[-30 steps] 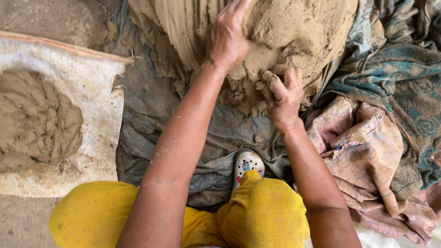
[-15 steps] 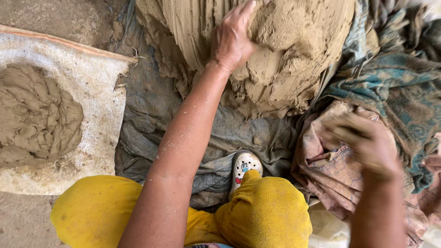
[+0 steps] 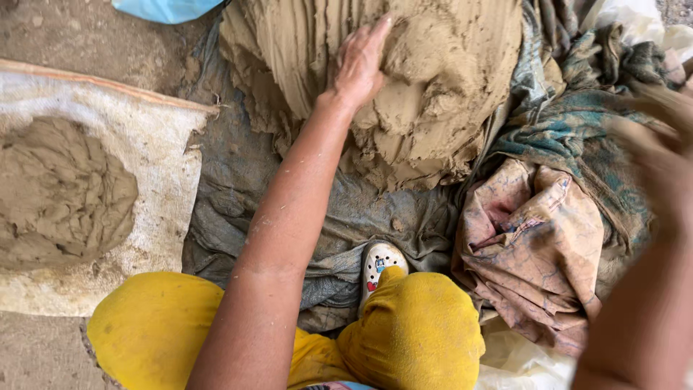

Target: The person kneads a large mass of wet clay by hand, pulling off smaller pieces, rolling them, and pressing them into a smaller mound on a flat surface.

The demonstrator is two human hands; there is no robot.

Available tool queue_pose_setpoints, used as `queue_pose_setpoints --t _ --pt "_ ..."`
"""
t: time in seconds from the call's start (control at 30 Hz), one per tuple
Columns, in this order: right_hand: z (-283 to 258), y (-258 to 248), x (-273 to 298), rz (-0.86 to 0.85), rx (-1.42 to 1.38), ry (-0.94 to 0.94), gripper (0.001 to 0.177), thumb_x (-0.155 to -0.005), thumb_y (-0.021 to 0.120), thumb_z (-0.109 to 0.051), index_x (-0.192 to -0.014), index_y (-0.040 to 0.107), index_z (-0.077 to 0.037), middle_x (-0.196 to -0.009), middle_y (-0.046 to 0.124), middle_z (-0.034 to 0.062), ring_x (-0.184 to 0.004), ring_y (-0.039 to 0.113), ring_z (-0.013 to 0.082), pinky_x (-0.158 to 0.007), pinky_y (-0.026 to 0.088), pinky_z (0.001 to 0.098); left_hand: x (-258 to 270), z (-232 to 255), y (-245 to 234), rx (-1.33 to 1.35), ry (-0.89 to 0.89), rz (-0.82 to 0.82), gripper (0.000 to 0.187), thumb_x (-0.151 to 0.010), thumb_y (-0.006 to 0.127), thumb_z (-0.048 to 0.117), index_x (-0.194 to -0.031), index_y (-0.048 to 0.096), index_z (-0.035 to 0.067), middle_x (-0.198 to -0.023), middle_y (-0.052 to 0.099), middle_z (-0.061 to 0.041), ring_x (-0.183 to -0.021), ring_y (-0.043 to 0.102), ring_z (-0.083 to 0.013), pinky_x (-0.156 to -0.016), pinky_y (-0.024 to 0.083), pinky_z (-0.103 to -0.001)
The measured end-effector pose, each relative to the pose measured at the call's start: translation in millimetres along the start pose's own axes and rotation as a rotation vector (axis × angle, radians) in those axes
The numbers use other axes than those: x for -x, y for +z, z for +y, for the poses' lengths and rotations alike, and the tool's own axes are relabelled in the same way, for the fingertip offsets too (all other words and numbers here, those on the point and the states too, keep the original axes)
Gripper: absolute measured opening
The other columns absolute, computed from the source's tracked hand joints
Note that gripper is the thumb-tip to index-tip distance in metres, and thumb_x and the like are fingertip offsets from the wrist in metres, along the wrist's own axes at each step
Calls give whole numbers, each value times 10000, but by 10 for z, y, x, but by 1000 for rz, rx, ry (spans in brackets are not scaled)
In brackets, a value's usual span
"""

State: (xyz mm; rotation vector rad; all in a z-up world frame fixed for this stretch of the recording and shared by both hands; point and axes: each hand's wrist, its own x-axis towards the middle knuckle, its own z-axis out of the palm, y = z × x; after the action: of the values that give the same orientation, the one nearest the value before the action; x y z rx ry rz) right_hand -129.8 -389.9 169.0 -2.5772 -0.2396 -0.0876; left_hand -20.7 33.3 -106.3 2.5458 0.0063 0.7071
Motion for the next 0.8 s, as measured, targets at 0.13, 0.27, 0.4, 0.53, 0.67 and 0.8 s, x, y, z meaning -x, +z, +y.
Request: queue_pose_setpoints --t 0.13,0.27,0.4,0.53,0.67,0.8 --pt "-1037 1400 -1177 -186 -152 -61 696 -1022 519 -470 -1619 296 -192 -1678 78 235 -1539 136 358 -1225 162 576 92 235 -499 -59 -98 -274 877 -922 679 -101 -1643 285 206 -1330 583 -165 -1260 592 -289 -1117 537 -435" --pt "-1249 1839 -1218 -548 -39 -169 994 -886 361 -806 -1651 142 -210 -1711 -49 185 -1545 -22 453 -1218 97 620 505 629 -1176 41 140 -191 1416 -562 981 431 -1604 123 2 -1348 453 -287 -1264 469 -428 -1150 305 -665" --pt "-831 1813 -330 -153 39 -698 944 -909 730 -500 -1648 275 -129 -1737 239 234 -1619 194 470 -1371 186 635 792 774 -1669 273 168 -146 1012 -835 709 -44 -1598 53 66 -1556 343 -271 -1476 395 -364 -1317 356 -554" --pt "-798 2115 -170 77 201 -669 912 -823 860 -335 -1564 400 -68 -1615 316 264 -1507 259 479 -1200 255 706 748 1053 -1680 -79 233 -228 1100 -628 850 455 -1548 325 158 -1267 475 -182 -1212 486 -361 -1053 418 -572" --pt "-647 2370 -666 224 207 -712 731 -844 909 -301 -1417 539 -40 -1495 470 237 -1392 424 441 -1131 386 642 375 861 -1209 -158 236 -148 537 -977 761 76 -1448 501 89 -1213 529 -140 -1173 539 -303 -998 460 -508" --pt "-436 2606 -1422 187 170 -662 618 -837 936 -262 -1248 586 38 -1180 608 221 -1073 601 385 -826 533 517 -234 562 -750 -122 150 -62 441 -946 637 -86 -1351 547 63 -1161 596 -133 -1069 621 -258 -881 571 -422"
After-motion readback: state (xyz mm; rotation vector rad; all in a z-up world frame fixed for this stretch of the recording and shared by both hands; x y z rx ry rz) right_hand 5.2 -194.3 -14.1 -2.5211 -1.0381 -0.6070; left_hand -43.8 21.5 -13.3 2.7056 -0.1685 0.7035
